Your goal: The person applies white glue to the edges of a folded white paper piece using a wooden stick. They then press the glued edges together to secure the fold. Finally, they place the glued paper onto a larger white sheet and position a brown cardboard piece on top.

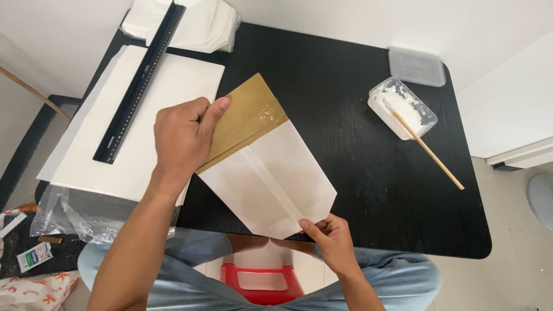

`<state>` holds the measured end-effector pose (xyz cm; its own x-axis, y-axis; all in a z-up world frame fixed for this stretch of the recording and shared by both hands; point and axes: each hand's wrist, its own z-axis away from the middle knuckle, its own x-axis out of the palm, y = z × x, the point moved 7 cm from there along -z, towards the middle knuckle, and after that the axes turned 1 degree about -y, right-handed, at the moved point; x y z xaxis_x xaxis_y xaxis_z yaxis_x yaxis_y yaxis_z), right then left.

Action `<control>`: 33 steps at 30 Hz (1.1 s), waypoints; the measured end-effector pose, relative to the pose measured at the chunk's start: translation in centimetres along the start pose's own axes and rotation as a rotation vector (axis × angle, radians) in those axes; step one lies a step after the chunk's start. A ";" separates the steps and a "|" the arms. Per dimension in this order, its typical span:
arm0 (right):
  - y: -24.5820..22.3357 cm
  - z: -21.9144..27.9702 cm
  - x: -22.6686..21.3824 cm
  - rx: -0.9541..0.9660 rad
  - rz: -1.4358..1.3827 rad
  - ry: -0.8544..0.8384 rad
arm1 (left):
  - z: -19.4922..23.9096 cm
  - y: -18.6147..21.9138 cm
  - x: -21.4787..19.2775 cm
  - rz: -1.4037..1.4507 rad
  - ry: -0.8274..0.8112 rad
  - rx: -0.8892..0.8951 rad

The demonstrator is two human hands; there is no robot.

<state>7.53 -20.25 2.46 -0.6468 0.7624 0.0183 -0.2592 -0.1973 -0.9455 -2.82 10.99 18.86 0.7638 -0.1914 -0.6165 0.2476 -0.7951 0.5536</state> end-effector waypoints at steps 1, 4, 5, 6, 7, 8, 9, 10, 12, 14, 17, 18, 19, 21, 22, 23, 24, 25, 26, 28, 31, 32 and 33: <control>0.3 0.0 0.0 -0.001 0.001 -0.001 | 0.0 0.2 -0.3 0.000 0.002 0.000; 0.5 0.4 0.0 -0.012 0.014 0.000 | 0.2 1.3 -1.4 -0.007 0.035 0.078; 0.1 0.7 0.1 -0.028 0.007 -0.002 | 0.3 1.5 -1.8 -0.002 0.048 0.075; -0.2 0.9 0.2 -0.045 0.000 -0.005 | 0.3 1.7 -2.1 0.002 0.062 0.071; -0.3 1.1 0.2 -0.044 -0.001 -0.004 | 0.4 1.9 -2.3 0.002 0.061 0.072; -0.7 1.3 0.2 -0.092 0.025 -0.007 | 0.5 2.1 -2.6 0.009 0.069 0.075; -1.1 1.5 0.2 -0.141 0.052 -0.009 | 0.6 2.3 -2.8 0.016 0.076 0.078; -0.7 1.6 0.1 -0.140 0.052 -0.008 | 0.8 2.3 -2.9 0.017 0.076 0.079; 0.3 1.7 -0.1 -0.111 0.044 -0.007 | 1.0 2.2 -3.1 0.014 0.085 0.093; -0.3 2.2 0.7 -0.074 -0.051 -0.028 | 1.3 2.4 -3.2 0.011 0.077 0.081; 0.6 2.5 0.9 -0.009 -0.145 -0.054 | 2.4 2.8 -3.6 0.023 0.065 0.076; 1.2 2.4 0.7 0.016 -0.145 -0.061 | 2.7 3.1 -3.8 0.035 0.061 0.085; 0.7 2.7 0.7 0.014 -0.144 -0.062 | 3.2 3.3 -4.1 0.035 0.063 0.085; -0.2 3.4 0.5 0.008 0.038 -0.057 | 4.3 3.3 -4.7 0.088 0.077 0.046; 0.0 3.5 0.3 0.010 0.038 -0.058 | 4.9 3.3 -4.9 0.088 0.076 0.044; 0.0 3.6 0.1 -0.018 0.155 -0.055 | 5.5 2.8 -5.0 0.103 0.077 -0.016; 0.0 3.8 -0.1 -0.046 0.273 -0.051 | 6.2 2.4 -5.2 0.118 0.078 -0.076; 0.4 3.9 -0.1 -0.035 0.276 -0.053 | 6.6 1.9 -5.2 0.119 0.072 -0.086; 0.7 4.1 0.1 -0.046 0.303 -0.075 | 7.1 1.3 -5.3 0.137 0.080 -0.099; 1.1 4.2 0.5 -0.064 0.331 -0.098 | 7.5 0.5 -5.5 0.155 0.094 -0.108; 1.1 4.4 1.3 -0.042 0.366 -0.130 | 7.6 -0.3 -6.1 0.109 0.091 -0.123; 0.5 4.5 1.7 -0.040 0.338 -0.155 | 7.6 -0.4 -6.3 0.112 0.094 -0.126; 0.0 4.7 2.2 -0.037 0.309 -0.180 | 7.6 -0.4 -6.5 0.115 0.096 -0.130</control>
<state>2.72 -21.47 4.04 -0.8074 0.5488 -0.2167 -0.0072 -0.3765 -0.9264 -12.40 8.22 18.40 0.8434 -0.2163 -0.4919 0.2252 -0.6888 0.6891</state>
